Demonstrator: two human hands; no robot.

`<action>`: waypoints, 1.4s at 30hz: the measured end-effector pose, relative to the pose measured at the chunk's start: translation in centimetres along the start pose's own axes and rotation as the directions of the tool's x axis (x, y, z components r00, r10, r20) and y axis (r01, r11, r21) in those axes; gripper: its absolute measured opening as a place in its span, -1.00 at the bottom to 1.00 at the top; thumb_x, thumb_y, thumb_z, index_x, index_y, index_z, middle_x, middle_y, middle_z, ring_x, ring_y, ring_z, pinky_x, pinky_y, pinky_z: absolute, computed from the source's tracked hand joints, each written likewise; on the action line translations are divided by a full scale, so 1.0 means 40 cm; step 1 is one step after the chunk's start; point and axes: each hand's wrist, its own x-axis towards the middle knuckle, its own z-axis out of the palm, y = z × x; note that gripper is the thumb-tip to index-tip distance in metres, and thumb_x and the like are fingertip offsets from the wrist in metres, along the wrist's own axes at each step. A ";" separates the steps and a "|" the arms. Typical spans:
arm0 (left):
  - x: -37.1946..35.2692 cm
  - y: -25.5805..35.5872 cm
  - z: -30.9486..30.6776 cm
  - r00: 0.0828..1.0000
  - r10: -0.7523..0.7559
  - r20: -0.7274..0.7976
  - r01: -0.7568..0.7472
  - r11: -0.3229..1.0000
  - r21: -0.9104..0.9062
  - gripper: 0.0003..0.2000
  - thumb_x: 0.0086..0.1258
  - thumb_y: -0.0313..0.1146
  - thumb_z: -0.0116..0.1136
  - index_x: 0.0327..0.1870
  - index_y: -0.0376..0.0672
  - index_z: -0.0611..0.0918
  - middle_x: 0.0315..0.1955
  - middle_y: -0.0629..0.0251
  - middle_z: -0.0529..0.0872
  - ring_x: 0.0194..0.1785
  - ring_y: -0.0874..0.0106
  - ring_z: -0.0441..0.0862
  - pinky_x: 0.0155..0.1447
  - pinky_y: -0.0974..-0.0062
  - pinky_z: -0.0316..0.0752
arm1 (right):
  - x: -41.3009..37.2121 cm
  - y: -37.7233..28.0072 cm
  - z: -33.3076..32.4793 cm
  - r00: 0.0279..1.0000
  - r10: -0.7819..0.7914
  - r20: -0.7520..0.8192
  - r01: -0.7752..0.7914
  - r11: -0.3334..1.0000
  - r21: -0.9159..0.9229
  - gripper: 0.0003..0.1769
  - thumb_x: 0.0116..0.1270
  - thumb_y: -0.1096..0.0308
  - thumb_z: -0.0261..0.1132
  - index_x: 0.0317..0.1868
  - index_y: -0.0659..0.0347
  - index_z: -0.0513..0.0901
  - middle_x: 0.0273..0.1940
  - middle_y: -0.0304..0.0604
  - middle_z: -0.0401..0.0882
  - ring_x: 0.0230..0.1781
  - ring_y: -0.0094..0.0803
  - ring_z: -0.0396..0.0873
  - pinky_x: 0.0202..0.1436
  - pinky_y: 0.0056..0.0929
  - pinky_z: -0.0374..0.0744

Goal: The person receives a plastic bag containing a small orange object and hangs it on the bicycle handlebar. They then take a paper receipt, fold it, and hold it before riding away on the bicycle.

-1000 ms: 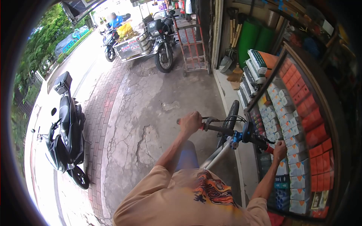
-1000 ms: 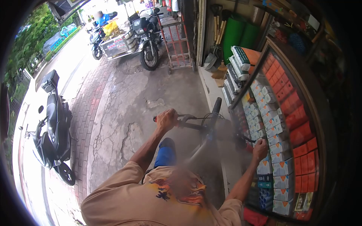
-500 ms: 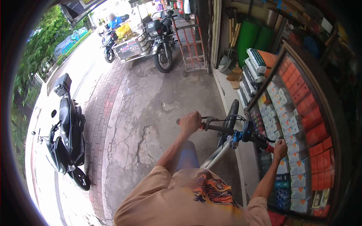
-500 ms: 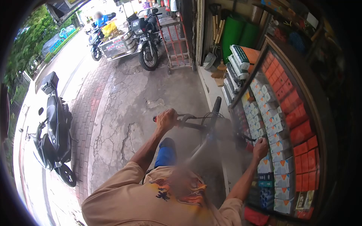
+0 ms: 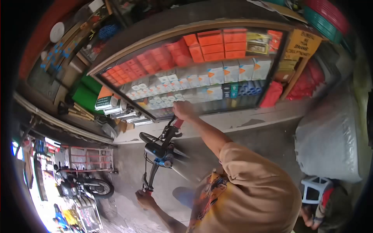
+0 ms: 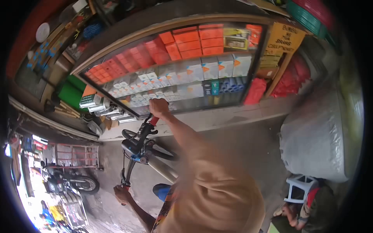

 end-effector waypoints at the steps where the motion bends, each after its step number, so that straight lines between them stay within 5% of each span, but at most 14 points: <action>1: -0.008 0.002 -0.013 0.999 -0.038 0.010 0.038 0.999 0.000 -0.67 0.47 -0.12 -0.10 -0.26 -0.18 0.61 -0.34 0.05 0.68 -0.26 0.00 0.61 -0.19 0.05 0.41 | -0.004 -0.005 -0.001 1.000 -0.006 -0.018 0.006 1.000 0.000 -0.76 0.29 0.18 0.19 -0.34 0.19 0.61 -0.38 0.01 0.69 -0.35 -0.02 0.69 -0.26 -0.04 0.60; 5: 0.010 -0.047 0.024 0.997 0.042 0.063 -0.034 0.992 -0.124 -0.63 0.51 -0.20 -0.14 -0.26 -0.39 0.56 -0.30 -0.12 0.63 -0.24 -0.05 0.56 -0.14 0.05 0.37 | -0.002 0.005 0.010 0.993 -0.067 -0.096 0.065 0.998 -0.026 -0.77 0.30 0.18 0.18 -0.37 0.17 0.59 -0.49 -0.05 0.68 -0.47 -0.07 0.69 -0.38 -0.09 0.60; 9: 0.002 -0.028 0.007 0.997 0.052 0.058 -0.047 0.996 -0.078 -0.66 0.51 -0.16 -0.13 -0.26 -0.27 0.59 -0.29 -0.02 0.66 -0.26 0.00 0.59 -0.20 0.09 0.39 | -0.006 -0.009 -0.014 0.997 -0.057 -0.058 0.048 0.988 -0.144 -0.77 0.32 0.15 0.19 -0.37 0.10 0.59 -0.51 -0.13 0.67 -0.54 -0.18 0.68 -0.49 -0.20 0.60; 21: -0.017 0.010 -0.002 0.999 0.002 -0.039 -0.001 1.000 0.026 -0.70 0.48 -0.08 -0.10 -0.29 -0.03 0.63 -0.36 0.21 0.74 -0.37 0.05 0.65 -0.36 0.04 0.38 | -0.004 0.017 -0.022 0.999 -0.036 -0.025 0.035 0.998 -0.059 -0.81 0.33 0.20 0.20 -0.36 0.10 0.61 -0.44 -0.07 0.68 -0.44 -0.13 0.69 -0.35 -0.14 0.60; 42: -0.044 0.083 0.009 0.996 0.059 -0.070 -0.060 0.998 -0.019 -0.71 0.46 -0.13 -0.08 -0.35 -0.06 0.62 -0.46 0.14 0.70 -0.42 0.02 0.62 -0.35 0.02 0.35 | 0.004 0.083 -0.059 1.000 0.013 0.015 -0.012 1.000 -0.016 -0.79 0.32 0.25 0.16 -0.36 0.19 0.61 -0.41 0.02 0.67 -0.37 0.00 0.67 -0.29 -0.02 0.57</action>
